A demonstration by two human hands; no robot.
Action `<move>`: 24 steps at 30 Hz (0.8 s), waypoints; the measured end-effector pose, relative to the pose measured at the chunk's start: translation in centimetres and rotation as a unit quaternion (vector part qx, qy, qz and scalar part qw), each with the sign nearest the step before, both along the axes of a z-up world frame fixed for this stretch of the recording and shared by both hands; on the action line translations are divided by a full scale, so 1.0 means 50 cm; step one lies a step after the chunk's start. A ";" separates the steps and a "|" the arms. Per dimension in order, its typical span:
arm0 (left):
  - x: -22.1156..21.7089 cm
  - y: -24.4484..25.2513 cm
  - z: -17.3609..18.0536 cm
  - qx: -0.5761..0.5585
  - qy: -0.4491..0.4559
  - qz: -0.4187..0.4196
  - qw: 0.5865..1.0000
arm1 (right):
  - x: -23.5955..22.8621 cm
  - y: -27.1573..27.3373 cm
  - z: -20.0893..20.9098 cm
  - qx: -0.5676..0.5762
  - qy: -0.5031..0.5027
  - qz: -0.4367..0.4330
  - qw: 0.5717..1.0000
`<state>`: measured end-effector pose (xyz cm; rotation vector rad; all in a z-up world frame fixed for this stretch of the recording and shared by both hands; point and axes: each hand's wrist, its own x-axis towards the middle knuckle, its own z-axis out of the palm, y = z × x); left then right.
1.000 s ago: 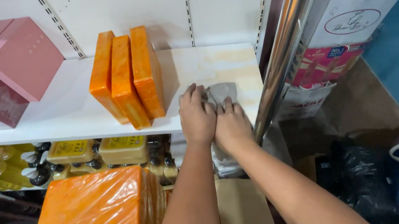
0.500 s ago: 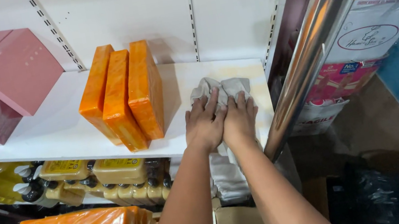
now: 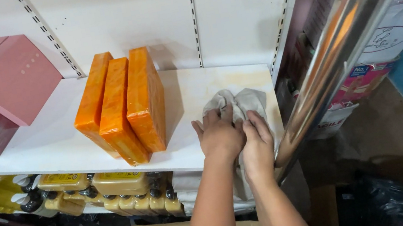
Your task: The person wipes a white shelf with a cloth and arranges orange boxes on it. They move existing boxes to the side, clean the surface, and then place the boxes back in a neat row.
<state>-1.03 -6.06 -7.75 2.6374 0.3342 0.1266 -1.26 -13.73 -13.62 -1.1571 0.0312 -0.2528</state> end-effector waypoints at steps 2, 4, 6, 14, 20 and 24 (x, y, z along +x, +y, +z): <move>0.046 0.009 -0.055 0.018 0.011 -0.016 1.000 | 0.000 0.006 0.012 -0.136 -0.049 -0.034 0.989; 0.087 0.020 -0.086 0.038 0.019 -0.035 0.998 | 0.004 0.018 0.026 -0.267 -0.099 -0.069 0.956; 0.115 0.024 -0.097 0.079 0.046 -0.046 0.995 | 0.006 0.026 0.041 -0.306 -0.091 -0.044 0.947; 0.176 0.032 -0.089 0.130 0.047 -0.023 0.990 | 0.101 0.033 0.001 -0.212 -0.044 0.019 0.976; 0.174 0.034 -0.080 0.145 0.041 -0.011 0.989 | 0.062 0.033 0.024 -0.258 -0.044 0.017 0.965; 0.144 0.018 -0.088 0.119 0.004 0.004 0.993 | -0.003 0.001 0.037 -0.328 -0.090 0.048 0.939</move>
